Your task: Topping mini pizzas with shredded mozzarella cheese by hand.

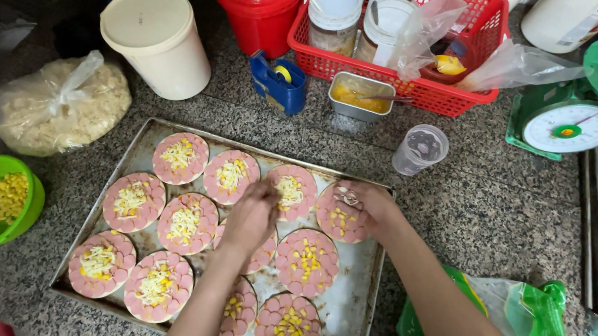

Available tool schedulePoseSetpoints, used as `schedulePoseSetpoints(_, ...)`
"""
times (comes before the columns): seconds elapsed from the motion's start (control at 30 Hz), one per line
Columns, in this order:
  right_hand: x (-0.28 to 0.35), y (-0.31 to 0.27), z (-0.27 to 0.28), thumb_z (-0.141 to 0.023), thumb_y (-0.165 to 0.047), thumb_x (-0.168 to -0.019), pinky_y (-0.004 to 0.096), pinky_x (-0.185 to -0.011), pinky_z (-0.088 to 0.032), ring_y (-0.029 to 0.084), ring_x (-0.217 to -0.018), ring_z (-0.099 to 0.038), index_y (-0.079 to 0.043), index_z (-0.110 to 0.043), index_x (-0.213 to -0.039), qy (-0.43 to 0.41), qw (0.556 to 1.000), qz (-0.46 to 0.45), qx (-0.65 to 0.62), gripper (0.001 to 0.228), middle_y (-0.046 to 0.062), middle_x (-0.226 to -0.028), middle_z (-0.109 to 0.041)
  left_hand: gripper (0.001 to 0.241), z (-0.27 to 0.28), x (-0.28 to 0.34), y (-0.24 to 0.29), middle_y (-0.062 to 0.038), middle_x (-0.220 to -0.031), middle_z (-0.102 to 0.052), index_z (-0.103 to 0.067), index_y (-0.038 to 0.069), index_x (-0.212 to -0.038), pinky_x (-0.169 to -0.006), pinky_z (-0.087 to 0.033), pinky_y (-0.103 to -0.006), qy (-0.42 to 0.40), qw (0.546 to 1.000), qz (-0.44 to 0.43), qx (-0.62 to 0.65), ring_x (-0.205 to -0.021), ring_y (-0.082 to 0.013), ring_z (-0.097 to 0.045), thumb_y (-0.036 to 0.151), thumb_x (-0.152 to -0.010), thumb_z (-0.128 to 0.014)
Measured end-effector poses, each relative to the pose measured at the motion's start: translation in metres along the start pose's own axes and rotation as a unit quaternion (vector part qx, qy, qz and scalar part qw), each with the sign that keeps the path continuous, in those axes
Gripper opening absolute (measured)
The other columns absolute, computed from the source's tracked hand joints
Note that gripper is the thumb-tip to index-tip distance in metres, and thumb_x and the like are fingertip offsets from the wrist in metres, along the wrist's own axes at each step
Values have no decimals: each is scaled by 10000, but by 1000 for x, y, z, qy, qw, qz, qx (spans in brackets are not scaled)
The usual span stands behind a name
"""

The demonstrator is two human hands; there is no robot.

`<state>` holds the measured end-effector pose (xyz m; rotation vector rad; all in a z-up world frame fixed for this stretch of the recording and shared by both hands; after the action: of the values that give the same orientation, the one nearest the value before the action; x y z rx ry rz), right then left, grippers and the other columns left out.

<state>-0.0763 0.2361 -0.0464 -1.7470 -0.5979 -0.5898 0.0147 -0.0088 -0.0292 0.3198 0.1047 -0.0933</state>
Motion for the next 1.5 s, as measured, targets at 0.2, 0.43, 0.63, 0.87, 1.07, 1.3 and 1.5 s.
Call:
schedulePoseSetpoints(0.2,7,-1,7,-629,-61,-928,509,-1015,-545,359,-1088,-701,98,-634,-1260,-21,1000,-1,15,368,245,-1150,-693,285,38,-12,10,-161,-1081,-741,-779,100,-1097,-940,-547,-508,10,972,110,207,-1103,-402,-665,74,-880,-597)
schedulePoseSetpoints(0.43,29,-9,24,-629,-150,-930,397,-933,-604,244,-985,-728,51,-643,-1236,-13,999,-21,31,367,157,-1079,-706,348,19,-22,2,-92,-1088,-792,-782,164,-1142,-984,-544,-480,-28,948,156,276,-1118,-359,-695,70,-888,-562)
schedulePoseSetpoints(0.63,50,-19,38,-627,-136,-964,454,-960,-601,293,-1035,-700,77,-609,-1295,-19,999,-34,24,394,203,-1108,-676,397,2,-26,-10,-54,-1044,-805,-782,209,-1165,-948,-568,-442,-6,941,157,300,-1062,-302,-729,46,-885,-553)
schedulePoseSetpoints(0.87,70,-29,33,-627,-186,-960,422,-912,-618,200,-914,-714,80,-639,-1251,-27,999,-39,-4,395,117,-991,-678,277,26,-29,79,-125,-1051,-784,-778,135,-1119,-919,-574,-464,15,945,65,320,-1040,-372,-716,139,-867,-662)
schedulePoseSetpoints(1.07,21,11,51,-715,-213,-893,419,-658,-662,237,-669,-703,1,-708,-1072,-49,997,-46,-41,279,102,-816,-661,400,-27,-41,141,-93,-1215,-703,-760,156,-1161,-1060,-493,-466,12,966,-31,256,-1232,-352,-608,311,-796,-820)
schedulePoseSetpoints(1.3,25,5,43,-594,-263,-968,526,-1066,-486,358,-1301,-579,35,-579,-1381,-77,996,-53,-1,509,211,-1306,-658,156,-33,-53,132,-117,-1084,-762,-796,112,-969,-967,-555,-465,-9,943,45,329,-1112,-379,-682,79,-852,-698)
schedulePoseSetpoints(1.5,56,-24,31,-411,-446,-1026,525,-1202,-280,390,-1487,-250,-27,-384,-1550,-77,994,-71,36,672,212,-1606,-366,160,-27,-51,122,-87,-960,-788,-815,176,-929,-858,-592,-481,-38,960,104,258,-985,-344,-729,158,-884,-662)
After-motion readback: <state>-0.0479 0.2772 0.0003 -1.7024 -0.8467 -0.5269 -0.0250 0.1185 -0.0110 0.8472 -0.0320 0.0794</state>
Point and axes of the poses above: each hand's wrist, its own x-axis away from the middle knuckle, its own z-axis out of the back of the hand, y = z × x, the point moved 3 cm from there along -x, towards the middle knuckle
